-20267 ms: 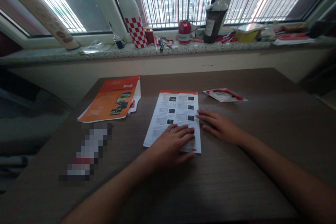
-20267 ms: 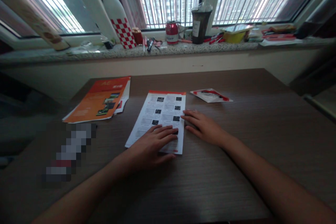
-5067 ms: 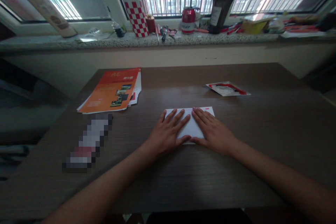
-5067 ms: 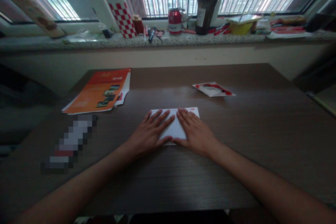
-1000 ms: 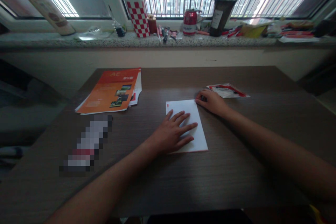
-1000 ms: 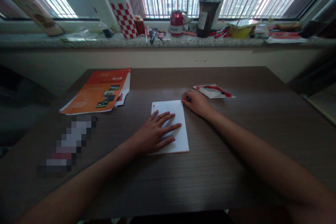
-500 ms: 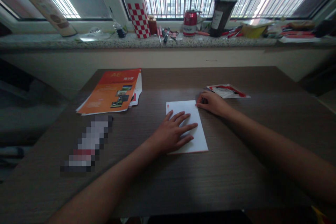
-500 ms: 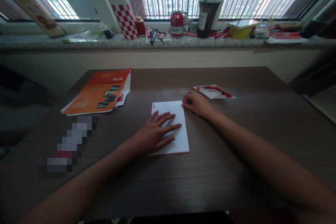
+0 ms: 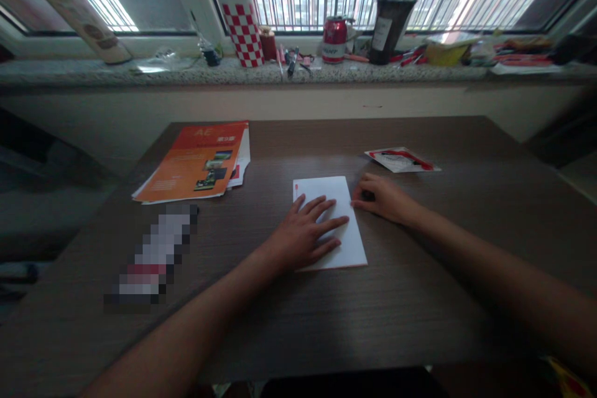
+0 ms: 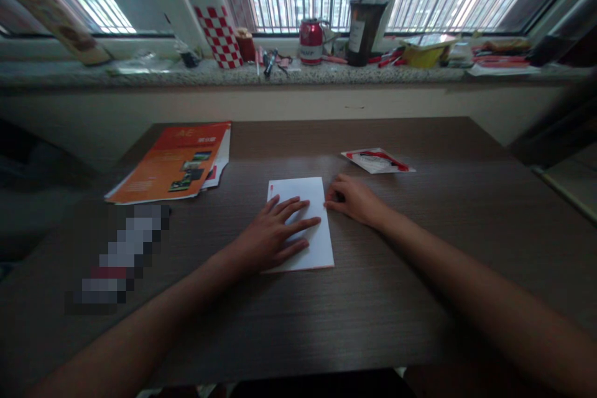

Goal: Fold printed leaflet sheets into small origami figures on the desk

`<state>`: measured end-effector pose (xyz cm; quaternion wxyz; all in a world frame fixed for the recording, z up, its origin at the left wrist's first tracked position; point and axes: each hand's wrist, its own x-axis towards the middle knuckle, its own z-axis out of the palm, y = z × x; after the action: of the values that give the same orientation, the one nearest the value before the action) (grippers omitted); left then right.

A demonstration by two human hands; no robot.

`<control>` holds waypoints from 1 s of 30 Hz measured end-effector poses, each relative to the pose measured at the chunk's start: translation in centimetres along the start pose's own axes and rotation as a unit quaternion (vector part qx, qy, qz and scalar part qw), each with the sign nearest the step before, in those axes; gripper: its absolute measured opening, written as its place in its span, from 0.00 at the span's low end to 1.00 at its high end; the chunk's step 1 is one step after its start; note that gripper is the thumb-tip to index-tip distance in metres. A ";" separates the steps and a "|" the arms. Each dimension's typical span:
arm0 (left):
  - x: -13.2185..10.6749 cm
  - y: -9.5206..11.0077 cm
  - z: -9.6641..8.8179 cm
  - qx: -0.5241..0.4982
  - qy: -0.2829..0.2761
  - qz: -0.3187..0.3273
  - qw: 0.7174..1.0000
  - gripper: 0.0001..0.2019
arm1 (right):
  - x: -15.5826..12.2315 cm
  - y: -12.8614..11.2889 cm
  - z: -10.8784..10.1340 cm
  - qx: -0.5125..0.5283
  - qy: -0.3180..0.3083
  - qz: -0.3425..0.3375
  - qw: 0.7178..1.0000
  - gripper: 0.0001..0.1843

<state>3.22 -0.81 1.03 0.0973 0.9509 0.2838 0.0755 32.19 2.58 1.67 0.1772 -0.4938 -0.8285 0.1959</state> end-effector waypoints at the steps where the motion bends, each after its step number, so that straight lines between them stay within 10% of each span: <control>1: 0.0 0.0 0.0 0.000 0.001 0.000 1.000 0.25 | -0.3 -0.1 0.0 0.003 -0.002 -0.001 1.000 0.05; 30: 0.1 0.0 0.1 -0.003 0.000 -0.003 1.000 0.25 | -1.6 -1.0 0.2 0.026 -0.050 -0.019 0.998 0.04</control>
<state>3.36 -0.74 0.96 0.1000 0.9498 0.2865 0.0762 32.10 0.66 1.83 0.1523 -0.4630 -0.8401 0.2380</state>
